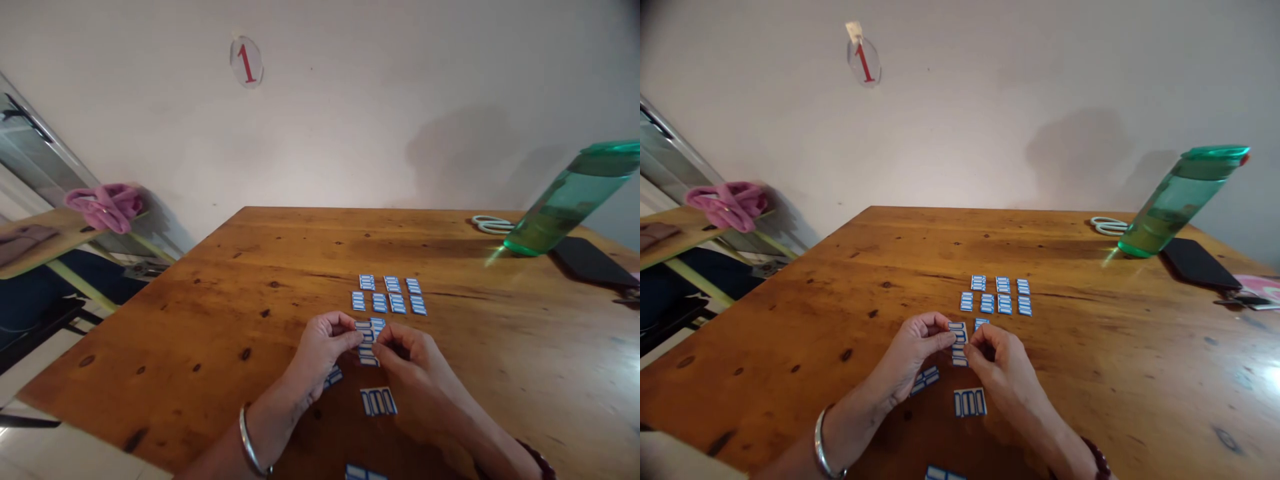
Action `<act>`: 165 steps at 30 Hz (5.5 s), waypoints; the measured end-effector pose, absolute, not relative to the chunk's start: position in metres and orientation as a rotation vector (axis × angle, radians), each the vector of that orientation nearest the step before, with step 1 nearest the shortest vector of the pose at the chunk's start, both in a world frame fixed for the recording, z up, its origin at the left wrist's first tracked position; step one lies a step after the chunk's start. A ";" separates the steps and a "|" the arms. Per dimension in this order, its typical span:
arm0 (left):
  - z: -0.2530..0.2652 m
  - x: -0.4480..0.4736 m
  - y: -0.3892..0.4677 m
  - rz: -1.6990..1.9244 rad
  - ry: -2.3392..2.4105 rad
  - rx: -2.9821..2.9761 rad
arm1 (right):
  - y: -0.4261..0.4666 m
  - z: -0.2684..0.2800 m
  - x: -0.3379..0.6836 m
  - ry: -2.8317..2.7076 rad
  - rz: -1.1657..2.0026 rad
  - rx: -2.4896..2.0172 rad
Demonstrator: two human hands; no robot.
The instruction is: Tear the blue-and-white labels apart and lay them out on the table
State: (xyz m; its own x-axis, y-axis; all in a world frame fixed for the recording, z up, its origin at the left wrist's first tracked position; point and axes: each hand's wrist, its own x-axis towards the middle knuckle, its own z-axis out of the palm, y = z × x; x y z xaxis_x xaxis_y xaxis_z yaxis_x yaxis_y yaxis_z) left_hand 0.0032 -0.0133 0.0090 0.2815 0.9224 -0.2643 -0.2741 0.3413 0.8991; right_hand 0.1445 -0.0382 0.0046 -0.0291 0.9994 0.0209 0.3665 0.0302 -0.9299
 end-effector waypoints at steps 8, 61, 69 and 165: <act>0.009 0.005 -0.014 0.900 0.916 0.854 | -0.038 0.001 0.143 -1.480 1.111 -1.407; 0.011 -0.023 0.005 1.261 0.868 0.568 | -0.044 -0.006 0.104 -2.600 0.238 -1.362; 0.011 -0.019 0.004 1.198 0.909 0.611 | -0.048 -0.003 0.102 -2.516 0.585 -1.358; -0.002 0.015 -0.016 1.057 0.831 0.877 | -0.029 -0.010 0.140 -1.376 0.888 -1.453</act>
State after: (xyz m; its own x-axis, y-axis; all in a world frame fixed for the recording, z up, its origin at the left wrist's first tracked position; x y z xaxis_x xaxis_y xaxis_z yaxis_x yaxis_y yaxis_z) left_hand 0.0151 -0.0164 -0.0017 0.2745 0.9505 -0.1456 -0.3652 0.2431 0.8986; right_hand 0.1400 -0.0295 -0.0095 0.1158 0.9895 0.0866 0.3284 0.0441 -0.9435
